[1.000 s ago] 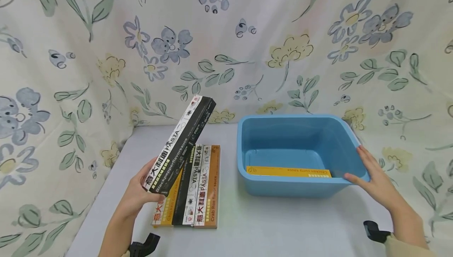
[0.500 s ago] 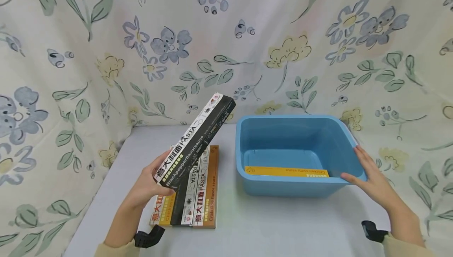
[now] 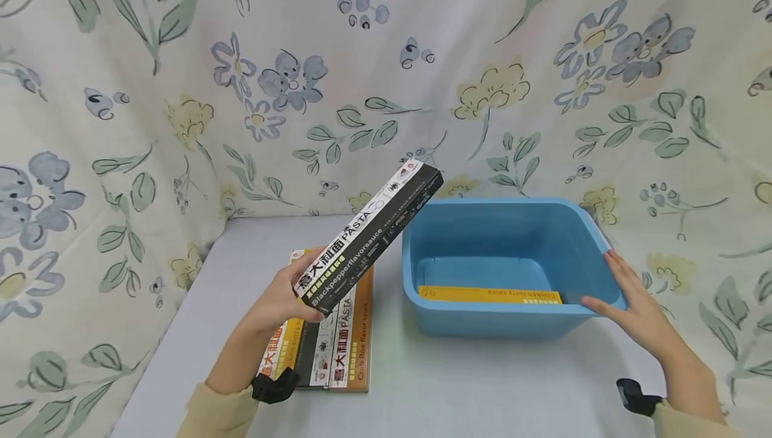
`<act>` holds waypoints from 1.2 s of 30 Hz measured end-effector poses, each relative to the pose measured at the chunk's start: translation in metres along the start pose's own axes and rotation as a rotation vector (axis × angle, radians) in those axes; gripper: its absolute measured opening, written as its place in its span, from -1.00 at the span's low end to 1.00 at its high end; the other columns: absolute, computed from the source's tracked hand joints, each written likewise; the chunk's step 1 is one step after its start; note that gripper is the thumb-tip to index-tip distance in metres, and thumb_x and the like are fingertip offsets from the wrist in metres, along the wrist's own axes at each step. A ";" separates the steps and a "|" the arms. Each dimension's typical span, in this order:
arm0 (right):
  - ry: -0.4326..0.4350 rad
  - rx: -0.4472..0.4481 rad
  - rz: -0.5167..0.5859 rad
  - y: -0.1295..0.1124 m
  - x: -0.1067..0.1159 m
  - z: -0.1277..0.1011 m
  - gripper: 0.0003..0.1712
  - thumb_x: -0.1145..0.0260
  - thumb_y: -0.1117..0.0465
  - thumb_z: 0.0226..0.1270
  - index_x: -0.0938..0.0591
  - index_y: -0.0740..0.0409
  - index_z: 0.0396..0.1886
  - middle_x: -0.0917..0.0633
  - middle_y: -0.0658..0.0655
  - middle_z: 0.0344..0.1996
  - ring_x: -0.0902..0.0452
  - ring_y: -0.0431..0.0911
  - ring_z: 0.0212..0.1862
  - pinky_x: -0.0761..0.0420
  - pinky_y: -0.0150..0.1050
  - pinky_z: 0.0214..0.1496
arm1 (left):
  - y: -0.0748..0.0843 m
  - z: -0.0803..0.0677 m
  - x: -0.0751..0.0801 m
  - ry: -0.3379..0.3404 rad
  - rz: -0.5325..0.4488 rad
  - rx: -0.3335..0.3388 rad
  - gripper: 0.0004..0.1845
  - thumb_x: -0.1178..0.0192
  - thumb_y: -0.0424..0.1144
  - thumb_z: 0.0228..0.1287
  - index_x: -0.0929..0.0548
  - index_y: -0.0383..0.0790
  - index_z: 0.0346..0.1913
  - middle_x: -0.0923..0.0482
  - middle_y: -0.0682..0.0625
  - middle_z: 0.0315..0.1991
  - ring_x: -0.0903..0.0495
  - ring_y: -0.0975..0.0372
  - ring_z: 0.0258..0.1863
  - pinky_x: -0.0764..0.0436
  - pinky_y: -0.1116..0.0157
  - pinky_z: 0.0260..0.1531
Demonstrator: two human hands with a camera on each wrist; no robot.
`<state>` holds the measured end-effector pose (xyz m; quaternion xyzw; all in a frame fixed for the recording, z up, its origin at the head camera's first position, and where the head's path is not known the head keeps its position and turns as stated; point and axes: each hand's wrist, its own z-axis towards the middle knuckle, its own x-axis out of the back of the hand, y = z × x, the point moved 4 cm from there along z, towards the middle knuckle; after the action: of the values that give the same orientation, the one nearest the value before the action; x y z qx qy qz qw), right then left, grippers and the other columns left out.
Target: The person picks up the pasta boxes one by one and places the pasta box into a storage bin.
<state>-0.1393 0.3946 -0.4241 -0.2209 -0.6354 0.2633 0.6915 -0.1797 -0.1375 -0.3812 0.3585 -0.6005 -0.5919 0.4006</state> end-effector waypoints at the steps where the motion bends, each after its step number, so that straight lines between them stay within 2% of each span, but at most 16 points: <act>1: 0.001 0.000 0.002 0.000 0.000 0.000 0.03 -0.17 0.04 0.39 0.29 0.12 0.56 0.35 0.35 0.50 0.45 0.58 0.37 0.22 0.66 0.04 | 0.001 0.002 -0.002 -0.010 0.005 0.001 0.14 -0.32 -0.67 -0.38 -0.23 -0.15 0.48 -0.30 -0.25 0.22 -0.42 0.02 -0.03 -0.65 0.18 -0.24; 9: 0.004 -0.002 0.003 -0.001 0.000 0.000 0.03 -0.18 0.04 0.39 0.30 0.08 0.56 0.35 0.33 0.51 0.46 0.57 0.37 0.23 0.66 0.04 | 0.007 0.019 -0.014 -0.054 0.044 0.004 0.13 -0.35 -0.63 -0.42 -0.26 -0.18 0.46 -0.33 -0.25 0.20 -0.44 0.03 -0.05 -0.64 0.19 -0.23; 13: -0.010 -0.003 0.007 -0.001 0.000 0.000 0.03 -0.17 0.03 0.40 0.31 0.06 0.56 0.35 0.32 0.51 0.46 0.56 0.37 0.21 0.67 0.04 | 0.010 0.026 -0.019 -0.062 0.042 0.052 0.14 -0.35 -0.63 -0.41 -0.26 -0.09 0.47 -0.35 -0.22 0.20 -0.46 0.03 -0.06 -0.65 0.19 -0.23; 16: -0.011 -0.004 0.007 -0.002 0.000 0.000 0.03 -0.17 0.03 0.40 0.30 0.07 0.56 0.35 0.32 0.51 0.45 0.57 0.37 0.20 0.66 0.04 | 0.013 0.032 -0.024 -0.096 0.045 0.061 0.13 -0.33 -0.61 -0.39 -0.26 -0.07 0.47 -0.36 -0.21 0.19 -0.47 0.03 -0.05 -0.64 0.20 -0.22; 22: -0.007 -0.005 0.007 0.000 0.001 -0.001 0.03 -0.17 0.03 0.39 0.30 0.06 0.56 0.35 0.32 0.51 0.45 0.57 0.37 0.21 0.66 0.05 | 0.018 0.046 -0.034 -0.184 0.055 0.035 0.11 -0.31 -0.61 -0.37 -0.24 -0.14 0.48 -0.39 -0.23 0.14 -0.47 0.05 -0.06 -0.63 0.24 -0.22; 36: 0.002 0.003 0.013 -0.001 0.001 -0.001 0.03 -0.17 0.03 0.39 0.29 0.09 0.56 0.34 0.35 0.51 0.46 0.55 0.38 0.22 0.66 0.05 | 0.027 0.078 -0.061 -0.296 0.076 0.059 0.06 -0.33 -0.65 -0.39 -0.33 -0.19 0.42 -0.44 -0.17 0.14 -0.44 0.08 -0.02 -0.60 0.26 -0.15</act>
<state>-0.1379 0.3946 -0.4227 -0.2242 -0.6329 0.2683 0.6907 -0.2236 -0.0476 -0.3561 0.2561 -0.6831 -0.6050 0.3191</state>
